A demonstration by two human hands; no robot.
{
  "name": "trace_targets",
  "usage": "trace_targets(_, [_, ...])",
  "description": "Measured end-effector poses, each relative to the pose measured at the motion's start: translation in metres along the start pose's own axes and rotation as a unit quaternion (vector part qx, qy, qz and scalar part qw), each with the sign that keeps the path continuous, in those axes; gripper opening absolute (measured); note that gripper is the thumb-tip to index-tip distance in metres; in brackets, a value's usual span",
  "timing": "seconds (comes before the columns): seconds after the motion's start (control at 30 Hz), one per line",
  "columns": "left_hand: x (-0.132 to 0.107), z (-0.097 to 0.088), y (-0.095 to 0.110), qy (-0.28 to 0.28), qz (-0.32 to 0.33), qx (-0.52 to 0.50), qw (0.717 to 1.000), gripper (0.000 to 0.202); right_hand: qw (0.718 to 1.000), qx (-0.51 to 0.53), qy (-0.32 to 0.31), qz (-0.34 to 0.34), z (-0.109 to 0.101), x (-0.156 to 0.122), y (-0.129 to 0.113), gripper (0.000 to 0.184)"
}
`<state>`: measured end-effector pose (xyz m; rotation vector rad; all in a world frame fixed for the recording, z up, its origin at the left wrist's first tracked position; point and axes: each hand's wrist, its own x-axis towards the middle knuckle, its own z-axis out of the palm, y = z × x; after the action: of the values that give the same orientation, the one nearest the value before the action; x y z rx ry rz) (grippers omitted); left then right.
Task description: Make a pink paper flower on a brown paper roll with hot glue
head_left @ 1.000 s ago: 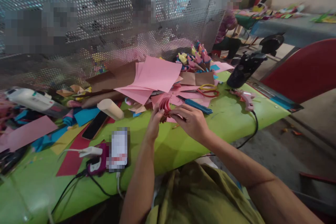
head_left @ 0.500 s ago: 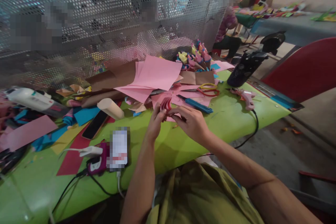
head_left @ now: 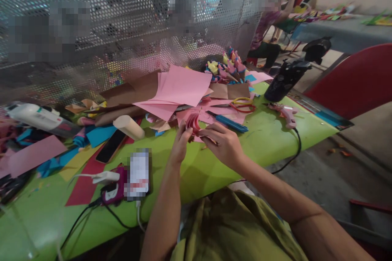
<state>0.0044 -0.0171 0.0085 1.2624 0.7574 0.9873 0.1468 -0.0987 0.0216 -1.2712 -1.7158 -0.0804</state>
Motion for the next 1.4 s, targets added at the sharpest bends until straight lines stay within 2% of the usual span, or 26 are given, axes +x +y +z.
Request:
trace_targets(0.23, [0.000,-0.003,-0.003,-0.008,-0.002,0.005,1.000,0.018,1.000,-0.025,-0.008,-0.008,0.003,0.001,0.000,0.020])
trace_targets(0.53, [0.001,-0.005,-0.009,-0.019,0.000,0.002,1.000,0.021,0.999,0.037,0.027,-0.011,-0.006,0.011,-0.007,0.019])
trace_targets(0.8, [0.001,-0.008,-0.012,-0.009,0.006,0.014,1.000,0.024,0.999,-0.043,-0.019,-0.006,0.004,0.012,0.000,0.019])
trace_targets(1.0, [0.000,-0.005,-0.006,-0.029,0.043,0.025,0.998,0.027,0.997,-0.067,-0.027,-0.041,0.002,0.016,0.001,0.017])
trace_targets(1.23, [0.000,-0.005,-0.005,-0.040,0.005,-0.002,0.999,0.029,0.993,-0.081,-0.049,-0.065,-0.002,0.019,0.003,0.018])
trace_targets(1.4, [0.000,-0.005,-0.005,-0.054,0.009,-0.022,0.998,0.029,0.993,-0.071,-0.075,-0.064,-0.006,0.018,0.007,0.016])
